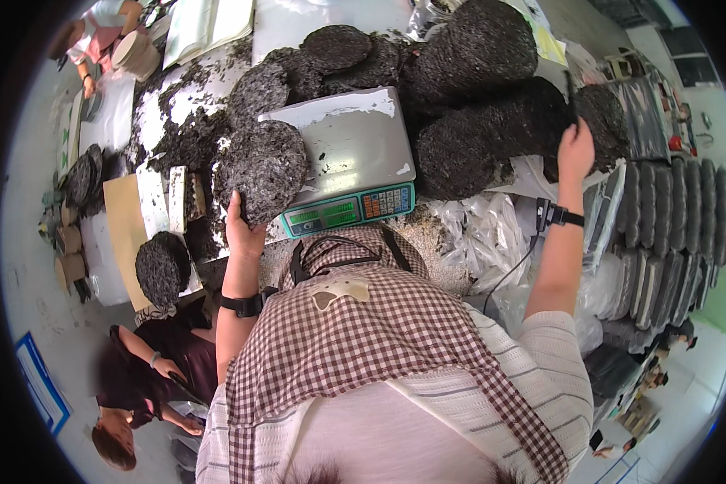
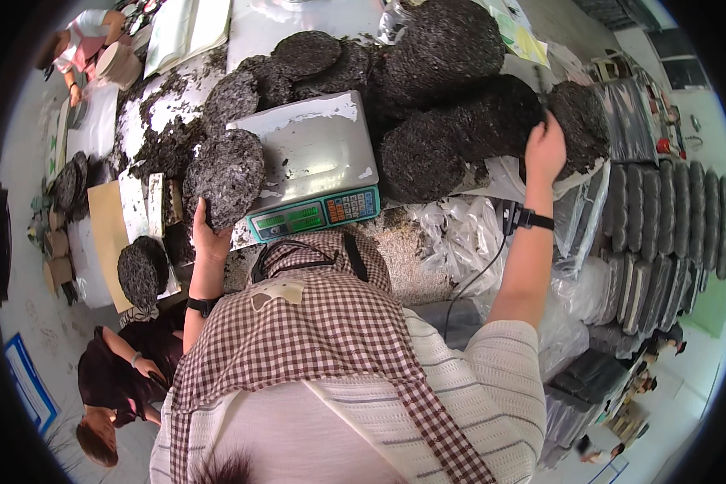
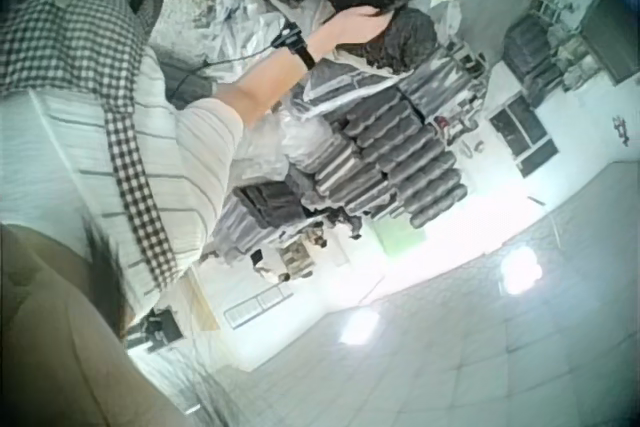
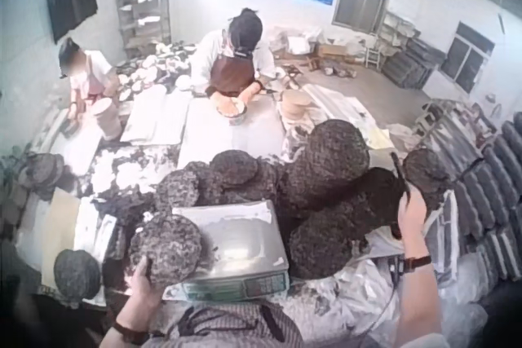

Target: The person repeatedly picks up dark compressed tea cakes and places them on a digital scale to weigh them. After weighing, the cakes are set aside on the table. The process is repeated for multiple cakes throughout the clip.

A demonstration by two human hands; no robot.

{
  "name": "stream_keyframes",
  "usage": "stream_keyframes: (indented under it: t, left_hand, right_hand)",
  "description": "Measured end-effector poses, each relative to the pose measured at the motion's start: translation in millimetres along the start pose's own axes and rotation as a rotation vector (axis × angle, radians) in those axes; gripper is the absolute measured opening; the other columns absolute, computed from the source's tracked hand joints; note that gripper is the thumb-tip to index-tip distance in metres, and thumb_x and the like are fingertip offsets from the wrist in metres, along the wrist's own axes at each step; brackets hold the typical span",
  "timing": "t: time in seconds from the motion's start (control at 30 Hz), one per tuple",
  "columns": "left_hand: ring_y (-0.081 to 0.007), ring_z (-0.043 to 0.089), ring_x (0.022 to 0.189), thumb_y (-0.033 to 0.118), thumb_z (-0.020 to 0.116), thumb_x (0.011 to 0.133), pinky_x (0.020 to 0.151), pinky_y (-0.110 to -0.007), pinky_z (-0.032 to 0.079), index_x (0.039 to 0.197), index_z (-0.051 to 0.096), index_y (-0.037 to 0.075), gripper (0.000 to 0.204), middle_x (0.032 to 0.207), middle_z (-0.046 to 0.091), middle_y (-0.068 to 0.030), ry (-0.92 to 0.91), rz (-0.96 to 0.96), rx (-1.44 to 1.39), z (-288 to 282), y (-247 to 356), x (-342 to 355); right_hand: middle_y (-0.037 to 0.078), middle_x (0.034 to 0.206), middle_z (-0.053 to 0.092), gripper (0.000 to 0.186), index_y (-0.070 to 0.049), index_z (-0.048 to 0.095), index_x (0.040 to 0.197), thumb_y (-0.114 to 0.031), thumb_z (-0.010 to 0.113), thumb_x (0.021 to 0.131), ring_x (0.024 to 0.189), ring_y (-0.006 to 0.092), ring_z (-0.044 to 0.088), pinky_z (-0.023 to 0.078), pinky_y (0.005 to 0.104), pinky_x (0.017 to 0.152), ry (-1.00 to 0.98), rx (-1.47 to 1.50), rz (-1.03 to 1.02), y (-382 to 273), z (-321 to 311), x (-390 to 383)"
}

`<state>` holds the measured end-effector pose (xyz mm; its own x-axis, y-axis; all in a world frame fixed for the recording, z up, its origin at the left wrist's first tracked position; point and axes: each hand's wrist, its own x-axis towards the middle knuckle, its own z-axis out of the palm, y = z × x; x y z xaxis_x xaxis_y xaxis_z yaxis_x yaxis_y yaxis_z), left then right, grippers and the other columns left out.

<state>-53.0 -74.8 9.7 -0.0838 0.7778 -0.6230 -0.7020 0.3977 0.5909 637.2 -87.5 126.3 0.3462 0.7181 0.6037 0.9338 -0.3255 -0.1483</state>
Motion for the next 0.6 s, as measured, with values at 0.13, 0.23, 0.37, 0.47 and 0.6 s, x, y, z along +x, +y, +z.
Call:
stream_keyframes:
  t: [0.13,0.23,0.37,0.47,0.6]
  left_hand:
    - [-0.0277,0.065,0.124,0.037,0.066,0.102,0.104,-0.044,0.052,0.141,0.057,0.004,0.052,0.139,0.065,-0.0122,0.039,0.132,0.048,6,1,-20]
    - [-0.0209,0.066,0.112,0.033,0.068,0.102,0.096,-0.038,0.053,0.133,0.061,0.002,0.044,0.127,0.068,-0.0083,0.054,0.414,0.357,7,-2,-23]
    - [-0.012,0.064,0.1,0.025,0.07,0.103,0.091,-0.03,0.051,0.125,0.066,0.002,0.032,0.118,0.071,-0.0026,0.129,0.489,0.343,47,5,-44]
    - [-0.0143,0.065,0.101,0.021,0.068,0.104,0.091,-0.03,0.051,0.125,0.066,-0.002,0.031,0.115,0.073,-0.0057,0.037,0.825,0.653,42,-2,-28]
    - [-0.0206,0.074,0.096,0.002,0.07,0.084,0.081,-0.032,0.058,0.134,0.065,0.007,0.051,0.128,0.072,-0.0088,-0.092,1.268,1.155,68,3,-39]
  right_hand:
    - [0.029,0.117,0.071,0.037,0.01,0.063,0.125,-0.022,0.058,0.106,0.103,0.0403,0.072,0.057,0.0447,0.089,0.384,0.061,0.254,-56,-33,-5]
    - [0.019,0.116,0.071,0.033,0.011,0.056,0.126,-0.016,0.059,0.107,0.096,0.026,0.072,0.061,0.0419,0.088,0.411,1.123,0.403,-134,-58,-29]
    - [0.012,0.143,0.059,0.044,0.003,0.051,0.145,-0.016,0.062,0.106,0.129,0.0262,0.059,0.047,0.0445,0.113,-0.44,1.629,0.733,-233,-30,-92]
    - [0.014,0.144,0.06,0.043,-0.001,0.049,0.148,-0.01,0.058,0.106,0.129,0.03,0.06,0.047,0.0501,0.113,-0.613,1.908,0.964,-286,2,-114]
    - [0.014,0.139,0.063,0.037,-0.002,0.053,0.141,-0.01,0.059,0.106,0.125,0.0309,0.063,0.051,0.0521,0.107,-0.847,1.826,1.101,-321,16,-122]
